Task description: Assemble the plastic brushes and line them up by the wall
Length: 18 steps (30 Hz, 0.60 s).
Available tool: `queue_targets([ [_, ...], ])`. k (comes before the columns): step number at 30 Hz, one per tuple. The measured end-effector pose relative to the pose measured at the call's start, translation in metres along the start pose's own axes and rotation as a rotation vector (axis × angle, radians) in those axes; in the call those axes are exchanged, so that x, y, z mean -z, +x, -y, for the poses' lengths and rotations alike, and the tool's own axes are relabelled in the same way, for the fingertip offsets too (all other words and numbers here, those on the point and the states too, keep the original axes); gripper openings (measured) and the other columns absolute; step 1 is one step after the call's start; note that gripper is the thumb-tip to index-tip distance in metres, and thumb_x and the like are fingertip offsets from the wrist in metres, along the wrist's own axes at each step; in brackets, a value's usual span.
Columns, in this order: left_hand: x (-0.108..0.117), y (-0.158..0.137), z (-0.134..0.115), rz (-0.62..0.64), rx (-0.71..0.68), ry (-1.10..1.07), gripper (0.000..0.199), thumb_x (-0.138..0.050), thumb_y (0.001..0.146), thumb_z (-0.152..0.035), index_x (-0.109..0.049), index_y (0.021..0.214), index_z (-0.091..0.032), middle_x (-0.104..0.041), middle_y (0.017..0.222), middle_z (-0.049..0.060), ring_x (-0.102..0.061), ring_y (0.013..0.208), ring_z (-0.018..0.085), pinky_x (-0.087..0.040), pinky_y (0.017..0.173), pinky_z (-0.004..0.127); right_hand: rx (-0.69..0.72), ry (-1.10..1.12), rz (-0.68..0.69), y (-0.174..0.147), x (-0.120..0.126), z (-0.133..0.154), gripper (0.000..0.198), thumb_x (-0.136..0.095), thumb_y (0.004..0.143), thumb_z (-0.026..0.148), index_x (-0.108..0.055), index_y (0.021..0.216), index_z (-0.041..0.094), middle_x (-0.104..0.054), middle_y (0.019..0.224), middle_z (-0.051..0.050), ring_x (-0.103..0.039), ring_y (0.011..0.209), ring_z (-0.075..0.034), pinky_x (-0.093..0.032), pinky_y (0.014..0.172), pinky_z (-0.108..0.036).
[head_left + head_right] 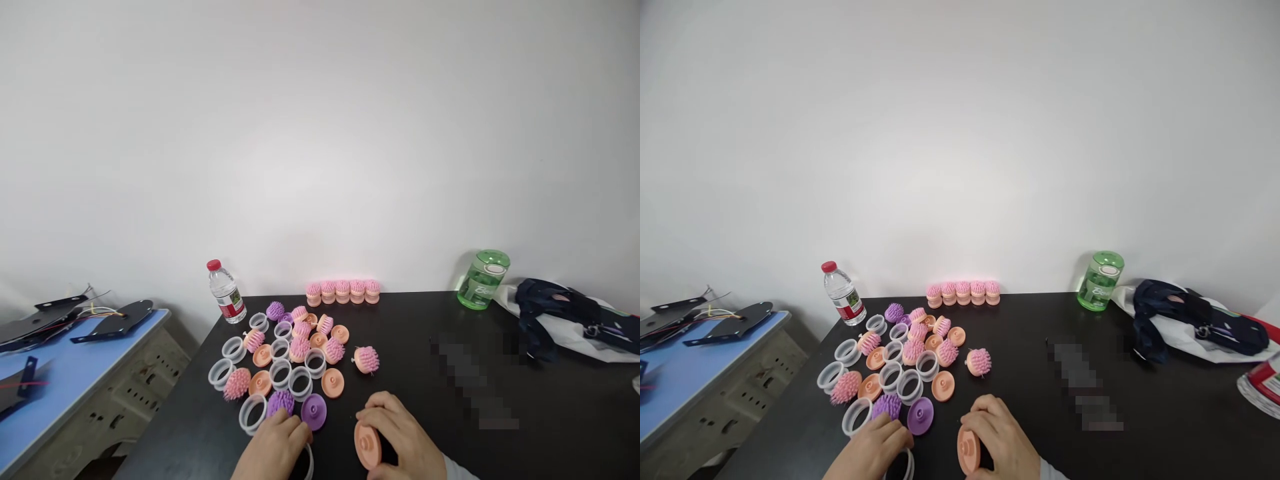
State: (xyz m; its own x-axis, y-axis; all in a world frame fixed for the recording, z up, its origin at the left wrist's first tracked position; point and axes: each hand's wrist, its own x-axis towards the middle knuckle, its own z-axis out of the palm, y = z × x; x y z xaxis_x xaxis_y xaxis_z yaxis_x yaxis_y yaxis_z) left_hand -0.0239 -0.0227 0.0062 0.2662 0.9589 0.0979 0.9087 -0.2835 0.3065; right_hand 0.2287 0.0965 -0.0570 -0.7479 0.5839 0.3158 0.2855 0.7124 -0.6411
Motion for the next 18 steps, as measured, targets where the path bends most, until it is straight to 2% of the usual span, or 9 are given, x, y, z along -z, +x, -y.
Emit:
queue_targets([
  [3,-0.004,0.004,-0.002,-0.07,0.022,0.048,0.05,-0.068,0.057,-0.008,-0.066,0.103,-0.028,-0.073,0.098,0.001,-0.058,0.084,0.024,-0.043,0.073,0.03,0.09,-0.098,0.04,0.015,-0.017,0.006,0.055,-0.09,0.06,0.039,-0.065,0.106,0.019,-0.069,0.105,-0.011,-0.06,0.096,-0.032,-0.052,0.083,-0.044],
  [6,-0.005,0.016,-0.003,-0.121,0.054,0.152,0.056,-0.065,0.059,-0.003,-0.066,0.111,-0.026,-0.071,0.112,0.005,-0.059,0.095,0.026,-0.046,0.083,0.035,0.181,-0.214,0.001,0.034,-0.024,0.013,0.038,-0.084,0.071,0.039,-0.065,0.098,0.02,-0.068,0.115,-0.01,-0.057,0.104,-0.032,-0.05,0.089,-0.046],
  [8,-0.006,0.023,-0.001,-0.133,0.089,0.215,0.056,-0.061,0.064,0.0,-0.065,0.114,-0.025,-0.069,0.117,0.007,-0.059,0.1,0.028,-0.048,0.086,0.037,0.226,-0.267,-0.037,0.043,-0.024,0.015,0.041,-0.083,0.072,0.043,-0.065,0.101,0.02,-0.066,0.123,-0.011,-0.055,0.111,-0.033,-0.048,0.095,-0.049],
  [11,-0.005,0.025,0.003,-0.15,0.144,0.242,0.065,-0.057,0.064,0.005,-0.063,0.121,-0.026,-0.066,0.123,0.008,-0.058,0.106,0.028,-0.049,0.089,0.039,0.238,-0.303,-0.116,0.048,-0.016,0.008,0.058,-0.081,0.072,0.05,-0.063,0.117,0.019,-0.061,0.132,-0.014,-0.051,0.121,-0.037,-0.043,0.102,-0.054],
  [14,0.0,0.021,0.001,-0.177,0.182,0.173,0.081,-0.067,0.058,0.007,-0.057,0.131,-0.028,-0.061,0.13,0.009,-0.055,0.114,0.031,-0.047,0.094,0.042,0.147,-0.328,-0.166,0.045,0.002,-0.009,0.072,-0.079,0.071,0.054,-0.058,0.13,0.017,-0.052,0.142,-0.018,-0.038,0.134,-0.042,-0.035,0.109,-0.06],
  [16,0.001,0.02,-0.004,-0.19,0.164,0.099,0.088,-0.078,0.057,0.0,-0.053,0.135,-0.031,-0.06,0.132,0.008,-0.053,0.116,0.032,-0.047,0.095,0.043,0.019,-0.313,-0.155,0.044,0.013,-0.022,0.09,-0.085,0.06,0.055,-0.054,0.135,0.016,-0.042,0.149,-0.02,-0.027,0.14,-0.046,-0.03,0.111,-0.063],
  [18,-0.004,0.023,-0.009,-0.198,0.101,0.073,0.091,-0.087,0.055,-0.009,-0.052,0.135,-0.035,-0.059,0.132,0.008,-0.052,0.115,0.033,-0.047,0.094,0.044,-0.121,-0.265,-0.107,0.045,0.018,-0.031,0.108,-0.091,0.047,0.05,-0.049,0.14,0.014,-0.034,0.153,-0.022,-0.022,0.142,-0.047,-0.03,0.112,-0.062],
])
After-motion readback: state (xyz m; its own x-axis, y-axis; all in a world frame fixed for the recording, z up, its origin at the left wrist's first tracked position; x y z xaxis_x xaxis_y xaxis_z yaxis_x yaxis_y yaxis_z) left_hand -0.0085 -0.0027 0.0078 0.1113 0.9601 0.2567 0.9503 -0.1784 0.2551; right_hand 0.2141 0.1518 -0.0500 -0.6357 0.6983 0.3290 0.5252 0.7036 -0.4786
